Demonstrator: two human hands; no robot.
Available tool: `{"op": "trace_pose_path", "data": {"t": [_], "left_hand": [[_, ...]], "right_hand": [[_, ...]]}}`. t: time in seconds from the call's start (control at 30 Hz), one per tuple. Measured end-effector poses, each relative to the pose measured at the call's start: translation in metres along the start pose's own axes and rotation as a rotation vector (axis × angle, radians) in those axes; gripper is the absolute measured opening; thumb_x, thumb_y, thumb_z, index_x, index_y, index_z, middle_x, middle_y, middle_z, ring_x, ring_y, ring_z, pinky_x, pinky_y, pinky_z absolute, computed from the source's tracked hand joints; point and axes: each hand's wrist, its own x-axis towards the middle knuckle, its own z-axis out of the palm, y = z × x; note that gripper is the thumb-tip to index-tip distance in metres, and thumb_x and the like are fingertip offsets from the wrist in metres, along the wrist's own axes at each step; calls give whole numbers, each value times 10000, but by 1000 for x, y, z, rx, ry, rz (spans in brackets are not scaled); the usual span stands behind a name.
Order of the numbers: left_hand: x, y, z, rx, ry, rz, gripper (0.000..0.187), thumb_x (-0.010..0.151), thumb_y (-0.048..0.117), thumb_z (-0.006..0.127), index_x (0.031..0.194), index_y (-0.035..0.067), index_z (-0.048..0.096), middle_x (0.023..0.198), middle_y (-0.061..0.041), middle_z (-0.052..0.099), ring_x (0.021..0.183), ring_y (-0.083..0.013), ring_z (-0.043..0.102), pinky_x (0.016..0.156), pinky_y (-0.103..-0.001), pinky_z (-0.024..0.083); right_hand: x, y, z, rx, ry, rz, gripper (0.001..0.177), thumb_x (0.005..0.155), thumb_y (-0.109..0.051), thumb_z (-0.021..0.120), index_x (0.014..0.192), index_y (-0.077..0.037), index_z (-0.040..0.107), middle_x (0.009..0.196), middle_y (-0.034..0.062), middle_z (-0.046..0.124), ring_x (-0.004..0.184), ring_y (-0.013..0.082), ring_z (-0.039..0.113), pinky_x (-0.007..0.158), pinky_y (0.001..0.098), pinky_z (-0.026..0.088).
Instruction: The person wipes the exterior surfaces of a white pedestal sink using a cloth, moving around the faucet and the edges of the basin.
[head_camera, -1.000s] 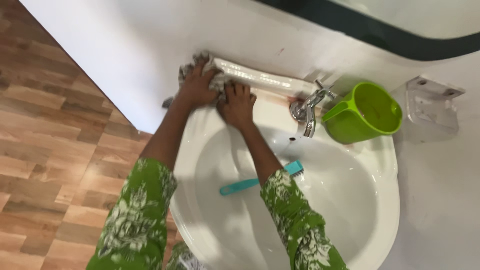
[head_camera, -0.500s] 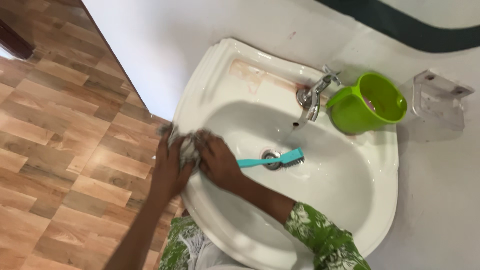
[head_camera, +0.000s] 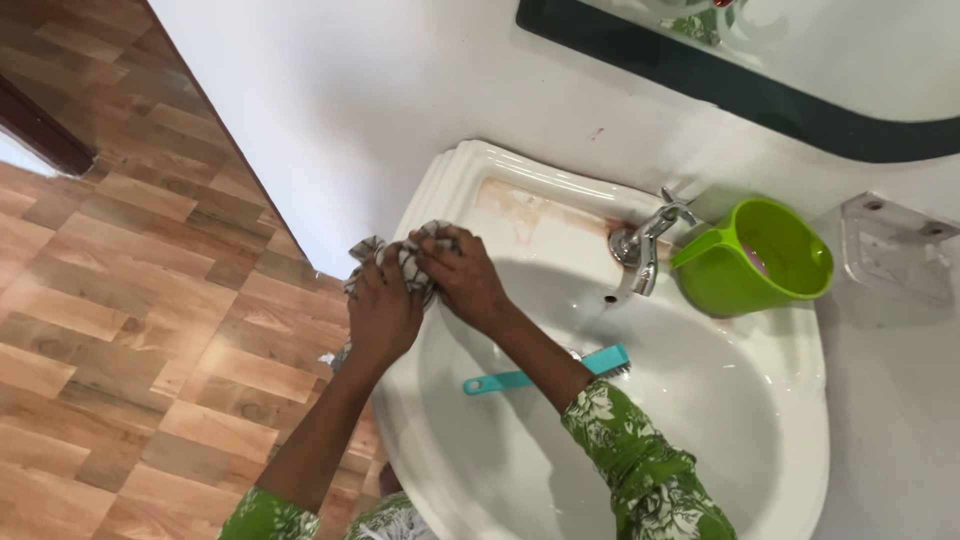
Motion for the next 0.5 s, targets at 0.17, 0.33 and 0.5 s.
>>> {"op": "trace_pose_path", "data": {"t": [0.17,0.33,0.5], "left_hand": [[56,-8,36,-20,-3,69,761,939,326,668,1537,28,304,1452,-316,392,1294,-537,438,1018,-676,388],[151,15,60,-133,-212,-26,771,958,365,635,1560,77,250,1506,-318,328,1318,-562,378,1015,-660,400],[192,43,90,177,-217,155,701,978,274,591,1605,121,317,1580,-312,304,1385,-580,337,1044,-663,399]], "right_hand": [[17,56,9,75,-29,159,530,711,67,694,1218,-88,723,1433,7,635,1207,320,563,1074,406,472],[36,118,14,6,-28,295,535,708,86,670,1226,-45,699,1459,76,626,1213,350,540,1062,389,470],[24,144,0,-388,-17,260,365,752,-49,717,1117,-51,717,1436,111,619,1241,350,548,1010,476,453]]}}
